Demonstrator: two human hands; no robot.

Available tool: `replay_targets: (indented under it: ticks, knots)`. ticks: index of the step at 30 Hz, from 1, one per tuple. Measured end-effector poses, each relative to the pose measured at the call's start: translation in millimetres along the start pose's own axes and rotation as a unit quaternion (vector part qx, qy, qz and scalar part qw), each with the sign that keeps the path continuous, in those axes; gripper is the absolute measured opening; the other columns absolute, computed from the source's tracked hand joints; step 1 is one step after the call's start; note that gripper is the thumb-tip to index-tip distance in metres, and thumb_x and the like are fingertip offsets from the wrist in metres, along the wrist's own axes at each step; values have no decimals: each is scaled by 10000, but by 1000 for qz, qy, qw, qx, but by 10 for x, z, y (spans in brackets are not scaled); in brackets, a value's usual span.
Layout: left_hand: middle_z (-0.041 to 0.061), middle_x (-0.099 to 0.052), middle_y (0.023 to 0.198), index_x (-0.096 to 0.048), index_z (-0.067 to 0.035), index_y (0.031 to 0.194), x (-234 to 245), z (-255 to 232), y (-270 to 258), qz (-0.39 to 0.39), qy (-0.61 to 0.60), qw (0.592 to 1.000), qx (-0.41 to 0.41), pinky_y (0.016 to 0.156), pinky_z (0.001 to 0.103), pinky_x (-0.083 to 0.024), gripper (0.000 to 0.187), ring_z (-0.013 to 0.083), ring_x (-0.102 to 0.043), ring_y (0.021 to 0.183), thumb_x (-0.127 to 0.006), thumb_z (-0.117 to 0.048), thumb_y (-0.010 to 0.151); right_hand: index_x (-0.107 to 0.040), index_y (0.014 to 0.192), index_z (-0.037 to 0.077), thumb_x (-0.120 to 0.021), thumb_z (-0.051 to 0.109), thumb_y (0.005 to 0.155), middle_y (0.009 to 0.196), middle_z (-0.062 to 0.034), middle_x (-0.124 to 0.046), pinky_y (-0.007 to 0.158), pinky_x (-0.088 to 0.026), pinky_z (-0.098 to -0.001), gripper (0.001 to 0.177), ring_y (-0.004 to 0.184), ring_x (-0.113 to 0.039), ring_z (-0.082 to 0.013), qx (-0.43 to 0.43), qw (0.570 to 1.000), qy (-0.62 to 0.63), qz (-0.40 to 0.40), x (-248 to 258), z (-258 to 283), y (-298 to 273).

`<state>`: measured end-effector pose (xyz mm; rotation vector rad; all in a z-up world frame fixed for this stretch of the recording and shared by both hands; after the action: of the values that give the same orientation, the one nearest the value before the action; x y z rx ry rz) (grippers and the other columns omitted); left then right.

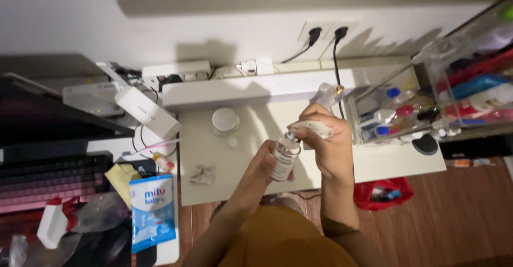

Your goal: The person wipes several perfume bottles and their decorative caps with a white cloth and places them back on a shelf.

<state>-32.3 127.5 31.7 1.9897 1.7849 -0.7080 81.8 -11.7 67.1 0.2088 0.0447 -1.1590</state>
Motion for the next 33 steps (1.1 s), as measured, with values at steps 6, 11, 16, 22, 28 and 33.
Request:
replay_targets:
  ticks: [6,11,16,22,28,33]
  knots:
    - [75,-598,990,-546,-16,1270,-22,-119,125,-15,8,1000,-25,845,309,-506,729,154,-582,866,-394,-697,1058,-721,1075,-96,-620,216,1015,1036,-61,-601,801,-469,-255,333,925,-591,-134,59,990,125,25,14,-8,138]
    - [41,-603,1036,-458,-100,1365,-86,-580,224,-23,101,987,-120,769,302,-521,599,120,-596,879,-597,-492,935,-644,1129,-76,-588,193,1057,1100,-75,-577,912,-463,-298,284,1015,-581,-160,21,974,224,-19,18,-133,193]
    - [50,-601,1066,-426,-82,1274,-271,-1142,448,-88,145,957,-235,823,305,-508,474,122,-596,953,-739,-247,958,-640,1096,-73,-569,179,1049,1088,-90,-581,909,-486,-324,266,1003,-594,-181,23,973,228,0,12,-183,146]
    - [72,-537,1173,-537,-59,1336,-527,-1565,480,-176,434,772,-431,1023,335,-504,420,150,-574,1090,-755,-262,1039,-642,1075,-85,-556,162,1062,1077,-97,-580,907,-491,-331,262,998,-599,-189,54,977,208,-4,78,-162,104]
    - [81,-600,1221,-543,-75,1350,-637,-1958,634,-291,532,593,-529,1058,387,-400,498,232,-570,1132,-754,-395,1032,-653,1071,-95,-552,164,1063,1071,-96,-587,881,-486,-330,277,971,-599,-188,51,978,204,-8,126,-214,93]
    - [58,-640,1163,-559,-68,1308,-473,-2494,864,-369,546,522,-542,1152,455,-326,455,226,-603,1109,-748,-410,1074,-651,1061,-86,-557,173,1046,1045,-107,-597,855,-487,-333,276,937,-606,-192,32,978,204,-6,123,-298,100]
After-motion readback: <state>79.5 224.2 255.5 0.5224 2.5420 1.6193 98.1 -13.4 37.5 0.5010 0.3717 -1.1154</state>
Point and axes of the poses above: each hand's wrist, its own y-axis towards the middle knuckle, its own x-axis out of the back of the hand, z = x × y, the point moved 2 cm from there along y, towards the middle knuckle
